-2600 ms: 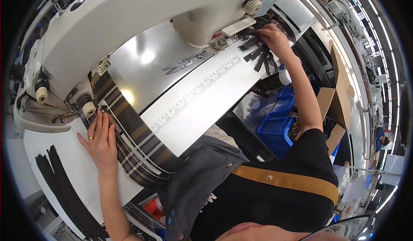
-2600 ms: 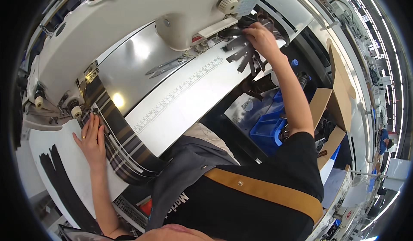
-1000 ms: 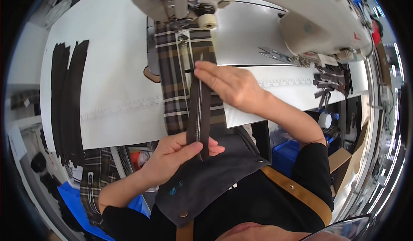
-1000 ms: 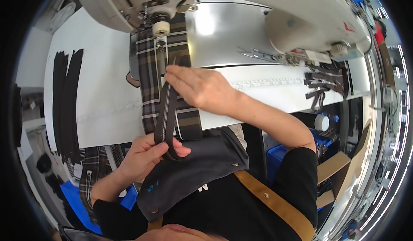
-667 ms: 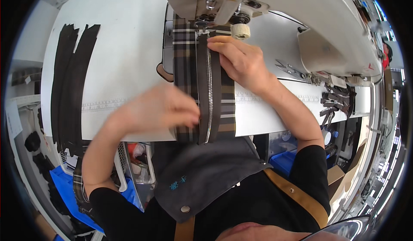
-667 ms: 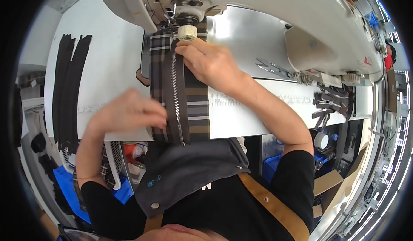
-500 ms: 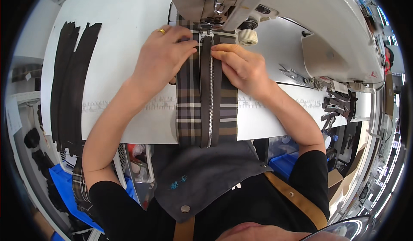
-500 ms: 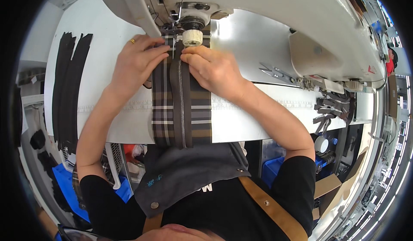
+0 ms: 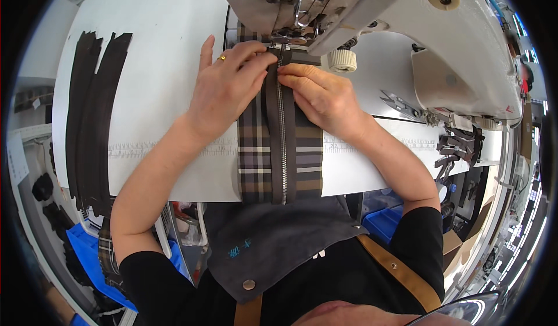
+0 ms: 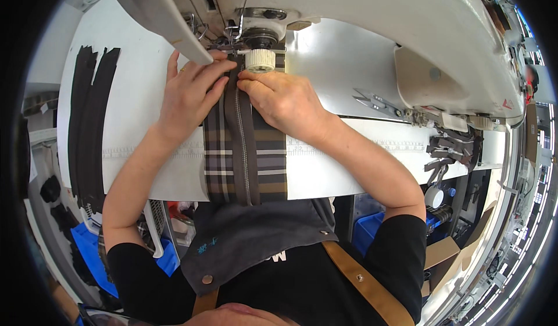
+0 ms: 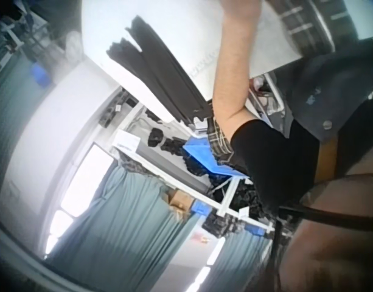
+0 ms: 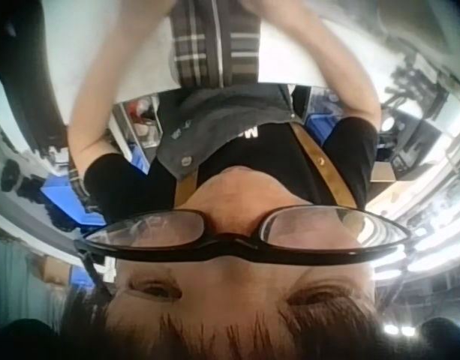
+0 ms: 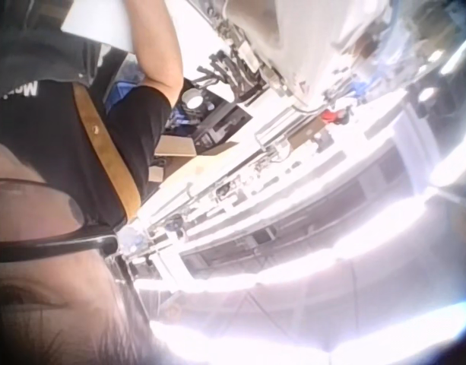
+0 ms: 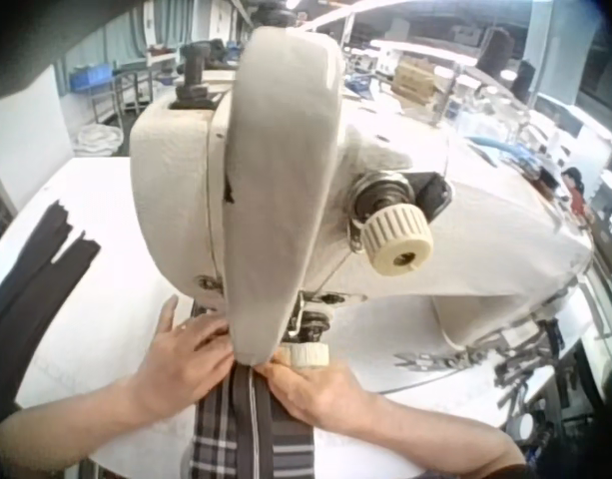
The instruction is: The person uses an industrial sewing machine to stitch a zipper onto a plaid fabric pouch. They guide the fabric under the needle, align the zipper tape, and sew along the edges. The person repeats this process for multiple pouches, handling the fabric and machine controls throughout the clip.
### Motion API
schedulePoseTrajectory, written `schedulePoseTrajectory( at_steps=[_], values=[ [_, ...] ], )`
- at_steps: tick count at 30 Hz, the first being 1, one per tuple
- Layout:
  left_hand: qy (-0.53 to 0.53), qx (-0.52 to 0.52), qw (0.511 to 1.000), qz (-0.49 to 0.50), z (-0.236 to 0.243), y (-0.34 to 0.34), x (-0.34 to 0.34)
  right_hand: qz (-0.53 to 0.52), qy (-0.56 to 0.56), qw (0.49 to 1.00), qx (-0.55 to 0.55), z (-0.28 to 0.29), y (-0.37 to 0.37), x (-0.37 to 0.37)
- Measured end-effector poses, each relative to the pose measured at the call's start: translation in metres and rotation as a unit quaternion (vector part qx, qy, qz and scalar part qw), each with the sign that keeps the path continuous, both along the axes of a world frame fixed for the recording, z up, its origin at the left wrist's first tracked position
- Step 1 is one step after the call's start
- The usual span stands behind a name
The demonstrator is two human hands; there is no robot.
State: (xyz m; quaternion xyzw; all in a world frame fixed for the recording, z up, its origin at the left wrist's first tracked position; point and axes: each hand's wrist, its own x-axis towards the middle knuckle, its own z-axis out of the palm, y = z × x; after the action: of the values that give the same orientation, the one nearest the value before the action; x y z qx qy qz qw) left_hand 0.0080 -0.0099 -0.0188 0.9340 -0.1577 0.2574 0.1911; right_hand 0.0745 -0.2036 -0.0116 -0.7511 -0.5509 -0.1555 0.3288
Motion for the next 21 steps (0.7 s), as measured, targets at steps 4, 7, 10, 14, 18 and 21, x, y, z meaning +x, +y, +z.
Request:
schedulePoseTrajectory(
  at_steps=[4, 7, 10, 14, 18, 21],
  values=[
    [-0.007, 0.027, 0.999, -0.017, -0.003, 0.0032, -0.0001, -0.005, 0.025, 0.999, -0.035, 0.0007, -0.0027, -0.0024],
    [0.0, 0.039, 0.999, -0.018, -0.0022, 0.0043, -0.0008, -0.02, 0.015, 0.998, -0.064, 0.0013, -0.004, -0.0033],
    [-0.005, 0.036, 0.999, -0.011, -0.0028, 0.0027, -0.0006, -0.05, -0.01, 0.995, -0.081, 0.0013, -0.0036, -0.0041],
    [-0.007, 0.024, 1.0, -0.01, -0.0015, 0.0014, -0.0006, -0.071, -0.042, 0.992, -0.1, -0.0026, -0.0044, -0.0033],
    [-0.012, 0.022, 1.0, -0.015, -0.0024, 0.0013, -0.0003, -0.071, -0.074, 0.993, -0.063, -0.0054, -0.0006, -0.001],
    [-0.013, 0.018, 1.0, -0.015, -0.0037, 0.0013, -0.0005, -0.072, -0.079, 0.993, -0.053, -0.0052, 0.0006, -0.0004]
  ],
)
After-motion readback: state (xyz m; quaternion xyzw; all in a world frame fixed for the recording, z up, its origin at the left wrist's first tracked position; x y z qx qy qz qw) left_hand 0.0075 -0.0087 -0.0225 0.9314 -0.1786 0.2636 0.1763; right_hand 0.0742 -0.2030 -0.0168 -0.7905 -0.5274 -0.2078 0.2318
